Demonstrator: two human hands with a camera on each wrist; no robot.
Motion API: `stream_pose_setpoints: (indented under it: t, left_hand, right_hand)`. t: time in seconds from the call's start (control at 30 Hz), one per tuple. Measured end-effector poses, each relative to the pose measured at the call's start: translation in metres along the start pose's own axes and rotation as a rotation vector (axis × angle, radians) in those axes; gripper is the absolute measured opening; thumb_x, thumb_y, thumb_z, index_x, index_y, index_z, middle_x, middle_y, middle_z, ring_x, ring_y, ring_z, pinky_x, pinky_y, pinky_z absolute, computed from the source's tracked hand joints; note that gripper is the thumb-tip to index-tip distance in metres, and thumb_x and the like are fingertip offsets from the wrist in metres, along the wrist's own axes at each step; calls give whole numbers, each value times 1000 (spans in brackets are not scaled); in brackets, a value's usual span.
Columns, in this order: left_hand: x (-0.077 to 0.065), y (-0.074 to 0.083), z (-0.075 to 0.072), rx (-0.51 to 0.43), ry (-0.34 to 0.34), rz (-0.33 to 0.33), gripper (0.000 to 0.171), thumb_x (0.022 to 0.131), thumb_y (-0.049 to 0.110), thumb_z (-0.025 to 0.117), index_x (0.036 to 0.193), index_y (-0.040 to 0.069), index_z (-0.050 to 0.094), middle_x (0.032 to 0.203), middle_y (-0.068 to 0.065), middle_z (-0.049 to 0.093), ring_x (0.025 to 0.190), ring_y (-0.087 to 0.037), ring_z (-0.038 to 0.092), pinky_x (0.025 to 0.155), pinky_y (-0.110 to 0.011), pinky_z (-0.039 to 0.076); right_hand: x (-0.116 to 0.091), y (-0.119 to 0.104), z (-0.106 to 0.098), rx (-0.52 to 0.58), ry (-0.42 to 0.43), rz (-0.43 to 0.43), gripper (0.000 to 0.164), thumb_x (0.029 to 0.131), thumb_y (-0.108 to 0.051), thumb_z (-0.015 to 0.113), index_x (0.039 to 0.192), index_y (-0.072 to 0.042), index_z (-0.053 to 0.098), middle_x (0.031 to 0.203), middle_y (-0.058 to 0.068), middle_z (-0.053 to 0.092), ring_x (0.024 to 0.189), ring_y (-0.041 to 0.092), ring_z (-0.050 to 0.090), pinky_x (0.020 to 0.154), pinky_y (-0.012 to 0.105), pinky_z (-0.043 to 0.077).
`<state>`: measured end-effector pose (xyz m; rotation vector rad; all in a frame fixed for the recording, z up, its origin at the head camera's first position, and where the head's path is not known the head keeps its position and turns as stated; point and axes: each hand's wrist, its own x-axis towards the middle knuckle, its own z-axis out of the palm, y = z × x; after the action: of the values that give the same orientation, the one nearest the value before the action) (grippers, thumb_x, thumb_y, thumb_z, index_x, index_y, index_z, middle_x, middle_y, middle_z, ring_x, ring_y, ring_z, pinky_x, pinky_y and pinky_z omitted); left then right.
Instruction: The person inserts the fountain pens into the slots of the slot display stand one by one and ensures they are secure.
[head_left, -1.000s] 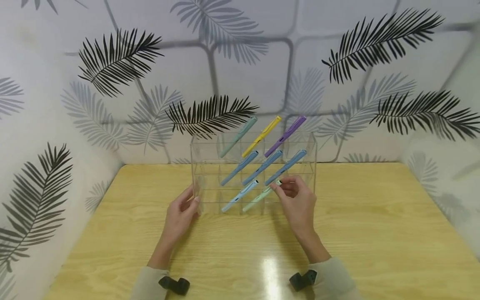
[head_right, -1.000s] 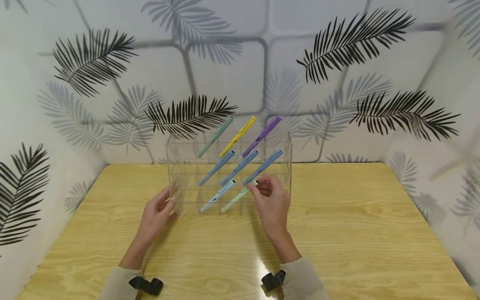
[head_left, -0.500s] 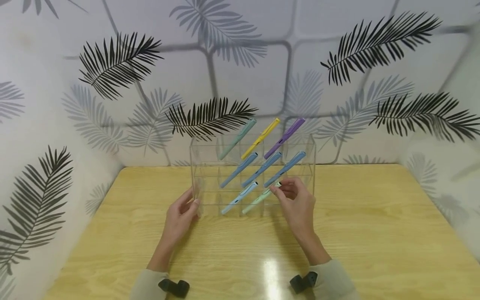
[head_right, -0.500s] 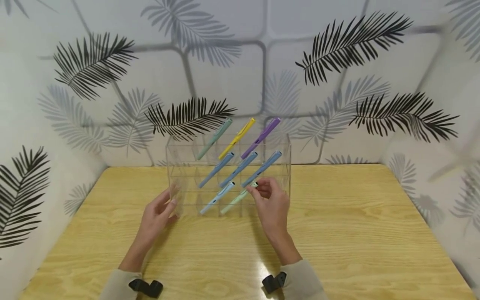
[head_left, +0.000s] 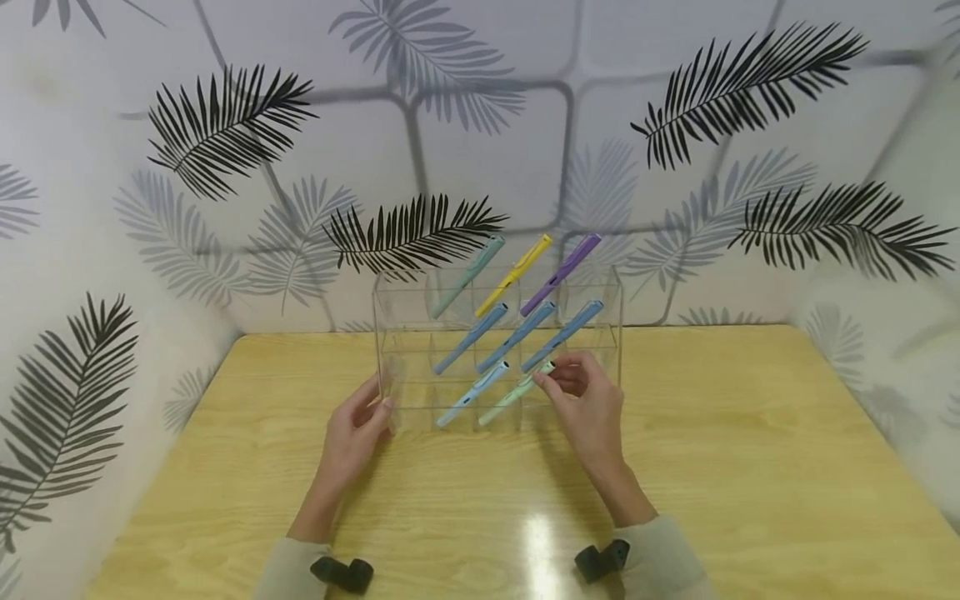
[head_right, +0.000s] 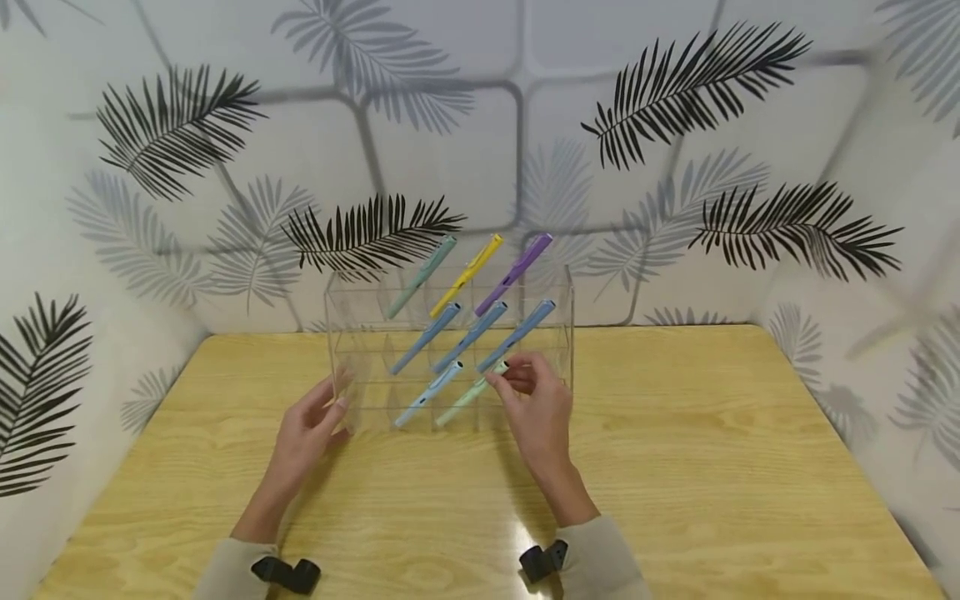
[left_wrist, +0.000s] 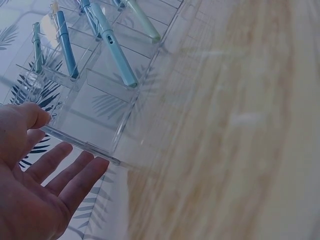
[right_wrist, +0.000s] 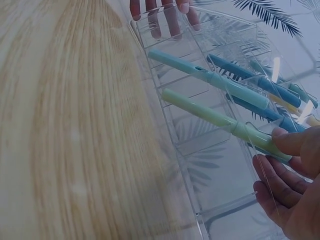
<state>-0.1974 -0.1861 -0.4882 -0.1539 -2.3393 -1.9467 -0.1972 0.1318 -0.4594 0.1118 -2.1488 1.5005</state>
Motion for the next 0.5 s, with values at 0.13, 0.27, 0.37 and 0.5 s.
stream_pose_setpoints:
  t: [0.13, 0.27, 0.37, 0.5]
  left_hand:
    - [1, -2, -2, 0, -15, -3, 49, 105, 13, 59, 153, 12, 49, 154, -14, 49, 129, -40, 57, 83, -38, 61]
    - [3, -2, -8, -10, -84, -4, 51, 106, 15, 59, 155, 12, 46, 155, -19, 46, 131, -43, 54, 88, -43, 59]
    - [4, 0, -14, 4, -144, -9, 54, 106, 19, 59, 157, 12, 42, 155, -24, 44, 132, -45, 53, 92, -44, 57]
    - [6, 0, -29, 65, -186, 21, 55, 107, 24, 58, 157, 10, 41, 154, -24, 45, 133, -42, 53, 96, -39, 55]
  right_hand:
    - [0, 0, -1, -14, -2, 18, 28, 86, -10, 84, 105, 2, 67, 93, 11, 76, 81, 24, 74, 72, 17, 57]
    - [3, -7, -12, -52, -9, 26, 25, 90, -15, 81, 104, 1, 68, 93, 10, 76, 81, 22, 73, 71, 17, 57]
    - [8, -13, -25, -75, -5, 0, 20, 93, -16, 79, 101, 0, 70, 91, 9, 76, 79, 22, 73, 70, 14, 55]
    - [12, -18, -44, -52, -43, -43, 16, 96, -17, 75, 100, -2, 71, 90, 7, 76, 79, 21, 73, 71, 15, 56]
